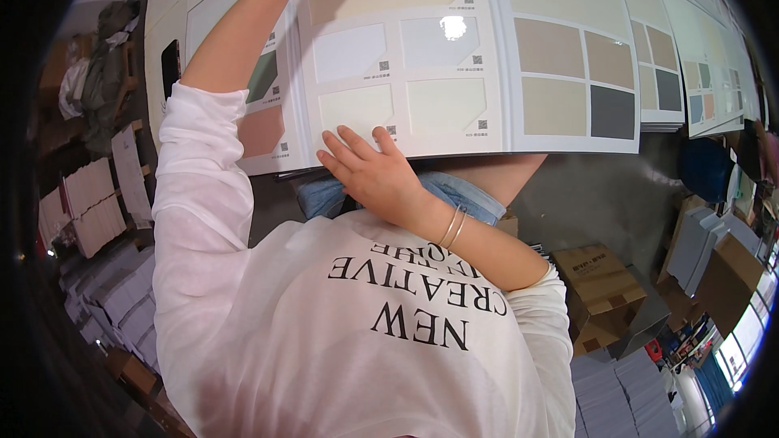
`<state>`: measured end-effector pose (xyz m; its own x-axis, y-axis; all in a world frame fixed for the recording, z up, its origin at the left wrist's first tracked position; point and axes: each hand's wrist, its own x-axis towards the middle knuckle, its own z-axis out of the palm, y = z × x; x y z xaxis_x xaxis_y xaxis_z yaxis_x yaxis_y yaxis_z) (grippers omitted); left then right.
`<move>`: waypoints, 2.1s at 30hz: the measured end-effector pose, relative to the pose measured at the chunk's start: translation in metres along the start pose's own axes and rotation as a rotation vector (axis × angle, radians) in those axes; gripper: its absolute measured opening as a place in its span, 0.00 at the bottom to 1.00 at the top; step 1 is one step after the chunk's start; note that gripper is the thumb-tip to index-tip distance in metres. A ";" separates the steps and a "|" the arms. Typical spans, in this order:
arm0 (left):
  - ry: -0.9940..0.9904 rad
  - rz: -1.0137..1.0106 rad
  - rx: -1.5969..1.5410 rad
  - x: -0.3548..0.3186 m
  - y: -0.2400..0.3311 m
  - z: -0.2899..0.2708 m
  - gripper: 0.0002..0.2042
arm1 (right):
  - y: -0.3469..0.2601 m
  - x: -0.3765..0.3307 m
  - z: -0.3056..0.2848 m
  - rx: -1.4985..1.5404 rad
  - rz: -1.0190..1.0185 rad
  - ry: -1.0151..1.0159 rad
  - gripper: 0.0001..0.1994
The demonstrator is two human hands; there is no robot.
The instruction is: Organizing and checking color swatch samples in a binder.
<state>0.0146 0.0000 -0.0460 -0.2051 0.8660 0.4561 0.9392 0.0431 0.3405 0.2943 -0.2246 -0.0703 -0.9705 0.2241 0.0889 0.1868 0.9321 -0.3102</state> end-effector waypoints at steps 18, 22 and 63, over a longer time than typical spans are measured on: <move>-0.066 -0.030 0.047 -0.005 0.000 0.004 0.12 | 0.002 0.004 -0.003 -0.061 -0.025 0.007 0.27; -0.084 -0.029 -0.014 -0.007 0.018 -0.010 0.14 | 0.005 0.004 -0.003 -0.062 -0.024 0.015 0.25; -0.358 -0.007 0.131 -0.123 -0.079 -0.015 0.28 | 0.243 0.045 -0.057 -0.301 0.464 0.077 0.50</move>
<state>-0.0387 -0.1178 -0.1167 -0.1238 0.9837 0.1306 0.9702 0.0924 0.2242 0.3047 0.0279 -0.0877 -0.7642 0.6399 0.0802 0.6380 0.7683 -0.0504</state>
